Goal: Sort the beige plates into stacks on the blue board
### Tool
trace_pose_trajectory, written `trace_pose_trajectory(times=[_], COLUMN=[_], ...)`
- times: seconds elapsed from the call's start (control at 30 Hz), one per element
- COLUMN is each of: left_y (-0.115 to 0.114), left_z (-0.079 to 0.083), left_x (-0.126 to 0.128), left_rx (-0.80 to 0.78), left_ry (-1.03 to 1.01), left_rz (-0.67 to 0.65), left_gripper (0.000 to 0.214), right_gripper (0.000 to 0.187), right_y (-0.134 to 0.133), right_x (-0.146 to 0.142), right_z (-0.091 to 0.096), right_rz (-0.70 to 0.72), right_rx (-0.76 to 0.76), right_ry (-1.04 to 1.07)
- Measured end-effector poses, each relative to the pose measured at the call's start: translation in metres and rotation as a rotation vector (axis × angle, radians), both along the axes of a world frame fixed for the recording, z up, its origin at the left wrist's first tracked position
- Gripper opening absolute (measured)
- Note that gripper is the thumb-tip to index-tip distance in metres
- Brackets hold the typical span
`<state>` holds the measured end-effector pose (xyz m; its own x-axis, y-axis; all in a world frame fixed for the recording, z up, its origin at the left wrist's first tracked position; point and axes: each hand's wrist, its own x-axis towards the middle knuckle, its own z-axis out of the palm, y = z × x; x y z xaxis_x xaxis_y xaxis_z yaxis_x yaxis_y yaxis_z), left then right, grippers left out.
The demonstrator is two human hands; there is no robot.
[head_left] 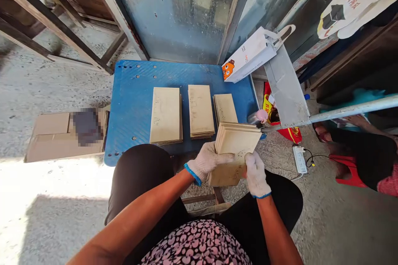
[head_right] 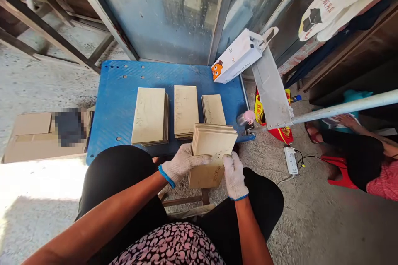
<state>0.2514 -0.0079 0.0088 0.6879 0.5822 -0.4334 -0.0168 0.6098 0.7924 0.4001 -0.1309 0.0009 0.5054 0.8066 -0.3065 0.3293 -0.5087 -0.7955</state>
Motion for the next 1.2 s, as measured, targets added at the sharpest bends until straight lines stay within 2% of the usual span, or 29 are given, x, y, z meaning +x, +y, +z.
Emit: trace_pose_trajectory(times=[0.07,0.1,0.13,0.2,0.27,0.33,0.4,0.43,0.5,0.57,0.73,0.8,0.87,0.93,1.03,1.1,1.2], left_y=[-0.018,-0.026,-0.034,-0.048,-0.059,-0.067,-0.07,-0.07,-0.068,-0.065,-0.06,-0.06,-0.06,-0.059,-0.058,-0.059,-0.065], left_z=[-0.011,-0.016,-0.021,-0.031,-0.038,-0.042,-0.043,-0.042,-0.043,-0.044,-0.061,-0.07,-0.079,-0.086,-0.091,-0.092,-0.093], left_x=[-0.01,-0.015,-0.02,-0.029,-0.036,-0.042,-0.047,-0.049,-0.052,-0.055,-0.052,-0.046,-0.04,-0.036,-0.036,-0.037,-0.038], left_rx=[0.016,0.029,0.047,0.094,0.141,0.192,0.268,0.312,0.401,0.472,0.567,0.654,0.759,0.819,0.742,0.663,0.623], left_ry=[0.065,0.102,0.144,0.214,0.241,0.249,0.286,0.305,0.314,0.298,0.249,0.25,0.36,0.587,0.834,0.811,0.702], left_rz=[-0.025,-0.045,-0.068,-0.118,-0.182,-0.273,-0.385,-0.44,-0.523,-0.56,-0.676,-0.742,-0.777,-0.82,-0.95,-1.051,-1.121], left_gripper=[0.06,0.059,0.057,0.051,0.043,0.036,0.031,0.03,0.029,0.033,0.039,0.041,0.049,0.061,0.066,0.057,0.047], right_gripper=[0.04,0.044,0.051,0.066,0.074,0.077,0.073,0.068,0.057,0.051,0.046,0.044,0.04,0.035,0.031,0.032,0.032], right_y=[-0.011,-0.015,-0.017,-0.018,-0.014,-0.007,0.0,0.003,0.004,-0.002,-0.027,-0.032,-0.031,-0.024,-0.008,0.004,0.018], right_x=[0.011,0.017,0.023,0.031,0.03,0.02,0.005,-0.002,-0.013,-0.018,-0.021,-0.023,-0.025,-0.025,-0.024,-0.021,-0.015], right_z=[0.014,0.022,0.03,0.046,0.057,0.063,0.064,0.063,0.058,0.051,0.034,0.029,0.021,0.01,-0.015,-0.034,-0.06], right_rz=[-0.114,-0.142,-0.137,-0.06,0.138,0.411,0.631,0.694,0.735,0.735,0.743,0.758,0.801,0.869,0.941,0.96,0.994], right_rx=[0.154,0.222,0.254,0.203,0.072,-0.079,-0.243,-0.328,-0.47,-0.531,-0.464,-0.464,-0.499,-0.553,-0.684,-0.792,-0.885], right_ry=[0.064,0.065,0.034,-0.1,-0.231,-0.304,-0.332,-0.337,-0.336,-0.332,-0.396,-0.429,-0.462,-0.513,-0.601,-0.631,-0.663])
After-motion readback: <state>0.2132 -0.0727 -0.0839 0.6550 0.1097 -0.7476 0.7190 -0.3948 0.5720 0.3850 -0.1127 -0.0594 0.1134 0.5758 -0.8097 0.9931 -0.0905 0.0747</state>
